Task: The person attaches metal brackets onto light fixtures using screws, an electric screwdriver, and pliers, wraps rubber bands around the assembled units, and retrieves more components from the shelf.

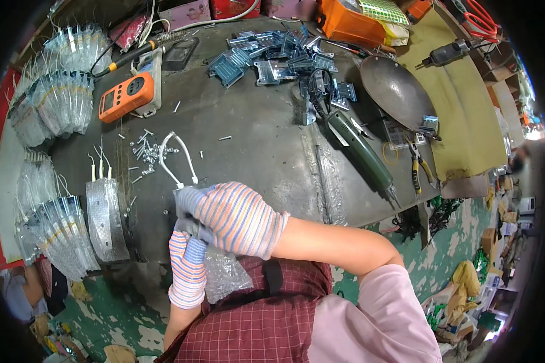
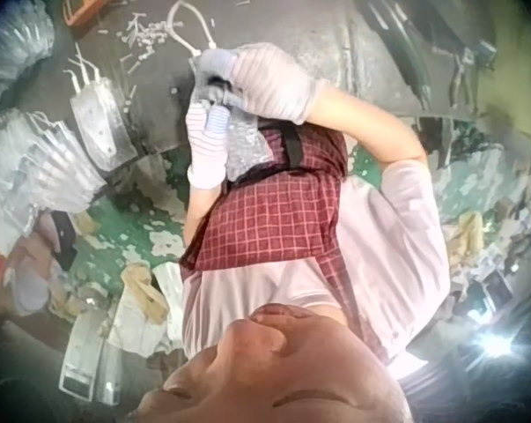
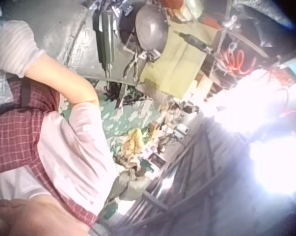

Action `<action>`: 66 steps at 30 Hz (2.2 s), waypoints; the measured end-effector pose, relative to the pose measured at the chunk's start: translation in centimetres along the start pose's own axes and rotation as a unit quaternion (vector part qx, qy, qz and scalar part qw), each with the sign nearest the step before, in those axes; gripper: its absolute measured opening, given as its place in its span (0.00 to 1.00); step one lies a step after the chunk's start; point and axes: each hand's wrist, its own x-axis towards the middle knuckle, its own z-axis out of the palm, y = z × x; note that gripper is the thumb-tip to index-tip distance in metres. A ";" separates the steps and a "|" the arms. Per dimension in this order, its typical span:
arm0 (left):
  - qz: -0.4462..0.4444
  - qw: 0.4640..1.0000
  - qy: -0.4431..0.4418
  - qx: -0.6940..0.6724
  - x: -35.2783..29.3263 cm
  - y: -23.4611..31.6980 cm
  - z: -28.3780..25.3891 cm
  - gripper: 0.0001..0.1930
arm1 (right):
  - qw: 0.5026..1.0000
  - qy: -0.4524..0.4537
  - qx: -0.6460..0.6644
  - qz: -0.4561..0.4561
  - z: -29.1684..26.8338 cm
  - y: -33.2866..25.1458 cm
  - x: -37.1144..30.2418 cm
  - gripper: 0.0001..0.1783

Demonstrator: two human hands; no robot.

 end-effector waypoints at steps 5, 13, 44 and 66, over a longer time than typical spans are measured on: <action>-0.101 0.973 0.020 -0.207 1.1 4.0 2.4 0.19 | 0.989 0.130 -0.032 -0.055 0.1 1.9 -1.6 0.18; -0.166 0.972 -0.115 -0.123 2.7 4.7 6.3 0.35 | 0.985 0.118 0.123 0.030 1.6 2.9 -6.2 0.39; 0.412 0.764 0.061 0.492 30.4 6.3 10.8 0.22 | 0.577 0.338 0.729 0.144 -4.4 3.6 -15.6 0.40; 0.282 0.843 -0.033 0.457 10.4 10.0 5.1 0.06 | 0.585 0.323 0.728 0.153 -2.5 2.8 -15.0 0.38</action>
